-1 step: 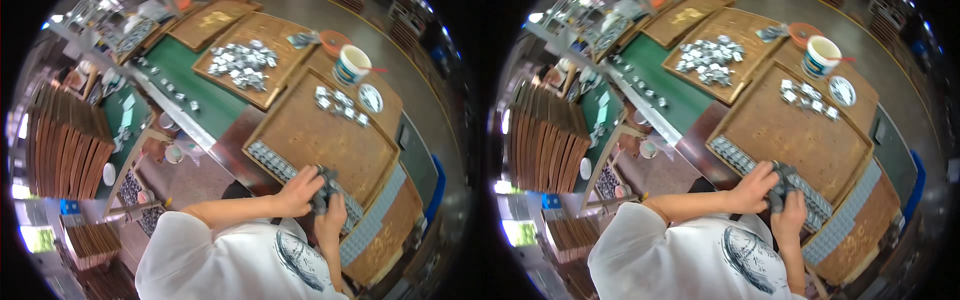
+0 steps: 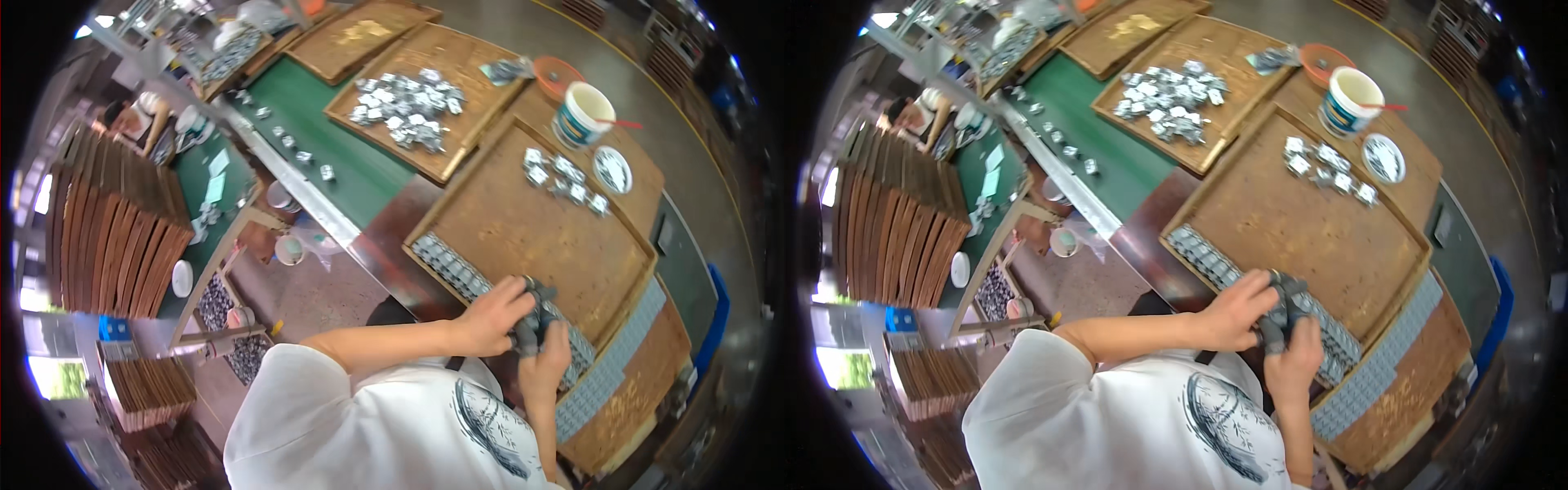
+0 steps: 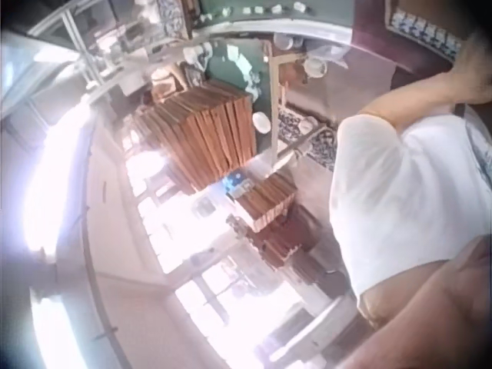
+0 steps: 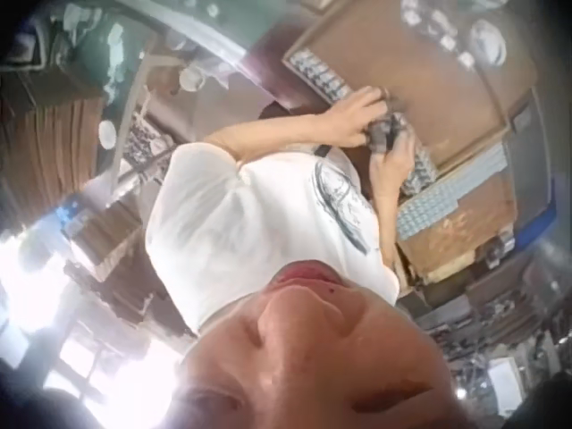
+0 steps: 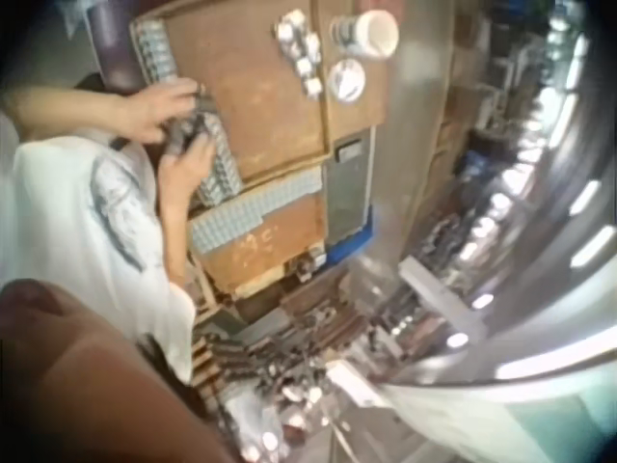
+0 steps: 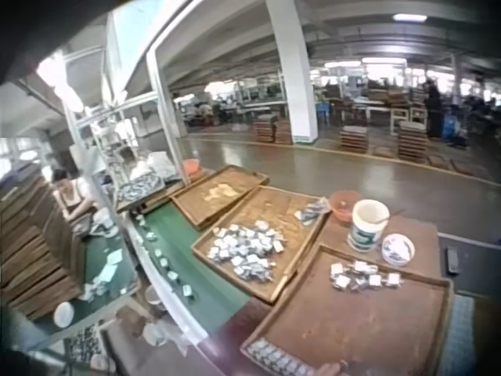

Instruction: Sorting small grey components into a grid tray at an assembly station.

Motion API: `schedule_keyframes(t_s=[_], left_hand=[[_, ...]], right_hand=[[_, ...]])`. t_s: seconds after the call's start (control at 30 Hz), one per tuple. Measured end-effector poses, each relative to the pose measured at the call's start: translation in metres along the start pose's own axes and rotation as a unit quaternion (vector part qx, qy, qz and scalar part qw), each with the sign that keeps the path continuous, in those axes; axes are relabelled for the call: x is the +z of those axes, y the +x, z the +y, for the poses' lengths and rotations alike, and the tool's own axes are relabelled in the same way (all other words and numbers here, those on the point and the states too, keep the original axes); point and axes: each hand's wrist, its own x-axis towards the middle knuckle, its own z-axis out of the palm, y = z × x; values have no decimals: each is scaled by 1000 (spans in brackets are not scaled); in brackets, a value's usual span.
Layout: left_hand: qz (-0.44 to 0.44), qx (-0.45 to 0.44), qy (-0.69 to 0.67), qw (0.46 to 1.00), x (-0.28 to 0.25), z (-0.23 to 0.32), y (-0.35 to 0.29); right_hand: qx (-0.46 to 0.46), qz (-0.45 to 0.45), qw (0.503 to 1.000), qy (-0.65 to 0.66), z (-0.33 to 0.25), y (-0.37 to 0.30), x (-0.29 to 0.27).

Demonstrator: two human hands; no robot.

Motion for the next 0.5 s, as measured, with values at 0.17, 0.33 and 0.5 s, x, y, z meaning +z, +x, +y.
schedule_keyframes(t_s=[0.17, 0.33, 0.5], left_hand=[[-38, 14, -103, 994, -3, 6, -6], [-43, 77, -92, 992, 2, 4, -1], [-113, 102, -37, 988, -12, -6, 13]], right_hand=[[112, -150, 935, 301, 25, -3, -1], [135, -112, 937, 302, 44, -14, 2], [80, -176, 972, 137, 29, 8, -12]])
